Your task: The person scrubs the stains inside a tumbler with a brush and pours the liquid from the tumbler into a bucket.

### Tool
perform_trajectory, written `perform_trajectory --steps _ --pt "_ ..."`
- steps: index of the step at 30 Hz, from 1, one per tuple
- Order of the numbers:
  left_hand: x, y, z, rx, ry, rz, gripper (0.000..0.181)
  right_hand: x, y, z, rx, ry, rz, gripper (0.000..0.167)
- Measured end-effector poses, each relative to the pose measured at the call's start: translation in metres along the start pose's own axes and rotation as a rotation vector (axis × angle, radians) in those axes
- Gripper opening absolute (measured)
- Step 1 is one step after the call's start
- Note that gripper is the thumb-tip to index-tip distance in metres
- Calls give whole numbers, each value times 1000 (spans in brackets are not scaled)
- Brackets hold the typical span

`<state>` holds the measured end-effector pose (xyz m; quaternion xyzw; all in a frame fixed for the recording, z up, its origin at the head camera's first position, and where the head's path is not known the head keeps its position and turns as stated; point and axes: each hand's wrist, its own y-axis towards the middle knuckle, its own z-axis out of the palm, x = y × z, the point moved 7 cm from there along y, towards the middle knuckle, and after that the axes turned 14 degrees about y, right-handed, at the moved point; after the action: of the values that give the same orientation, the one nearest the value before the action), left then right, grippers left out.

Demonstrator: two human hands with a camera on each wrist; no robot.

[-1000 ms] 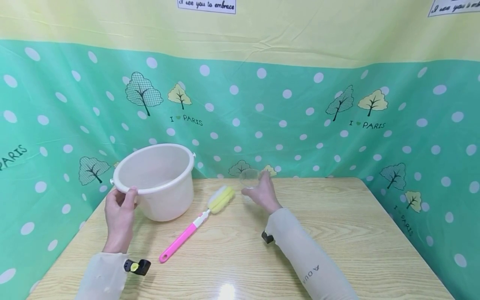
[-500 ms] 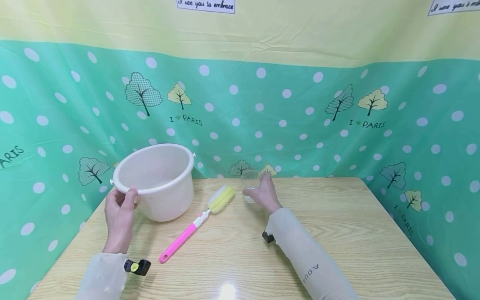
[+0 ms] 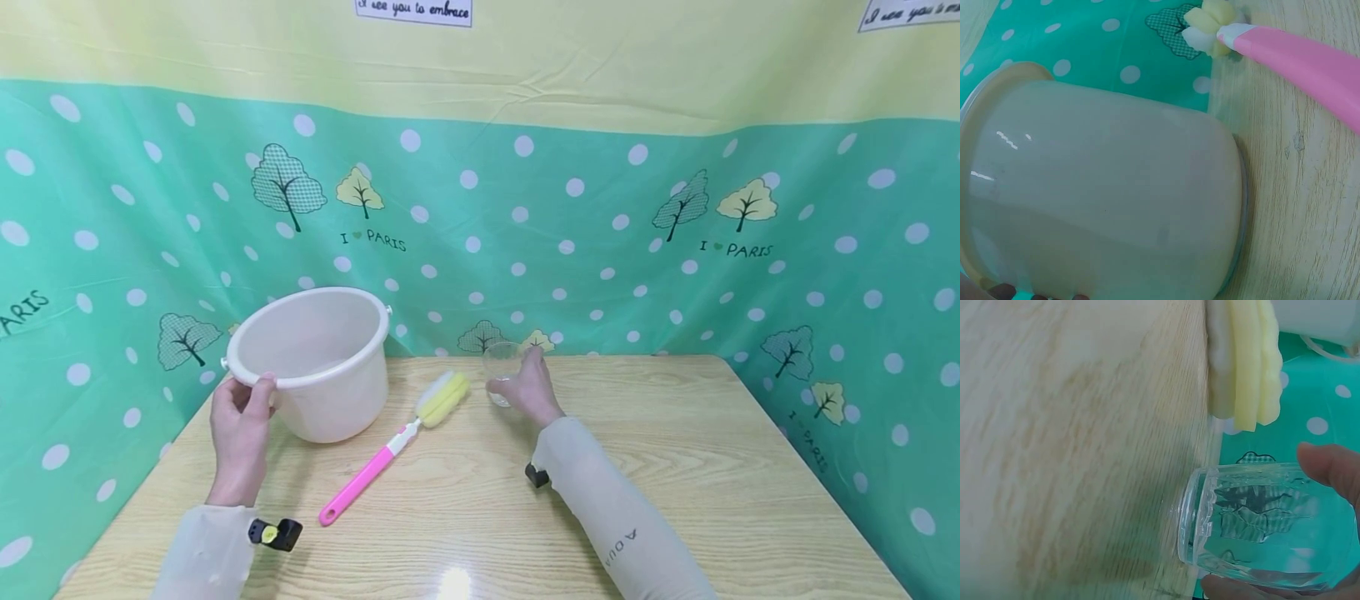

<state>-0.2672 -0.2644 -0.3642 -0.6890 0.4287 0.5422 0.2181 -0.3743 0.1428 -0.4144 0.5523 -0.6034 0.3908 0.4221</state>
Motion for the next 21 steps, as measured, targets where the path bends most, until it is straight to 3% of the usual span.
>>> perform_trajectory --steps 21 --pt "1 -1 -1 -7 -6 2 59 1 -6 0 31 -54 35 108"
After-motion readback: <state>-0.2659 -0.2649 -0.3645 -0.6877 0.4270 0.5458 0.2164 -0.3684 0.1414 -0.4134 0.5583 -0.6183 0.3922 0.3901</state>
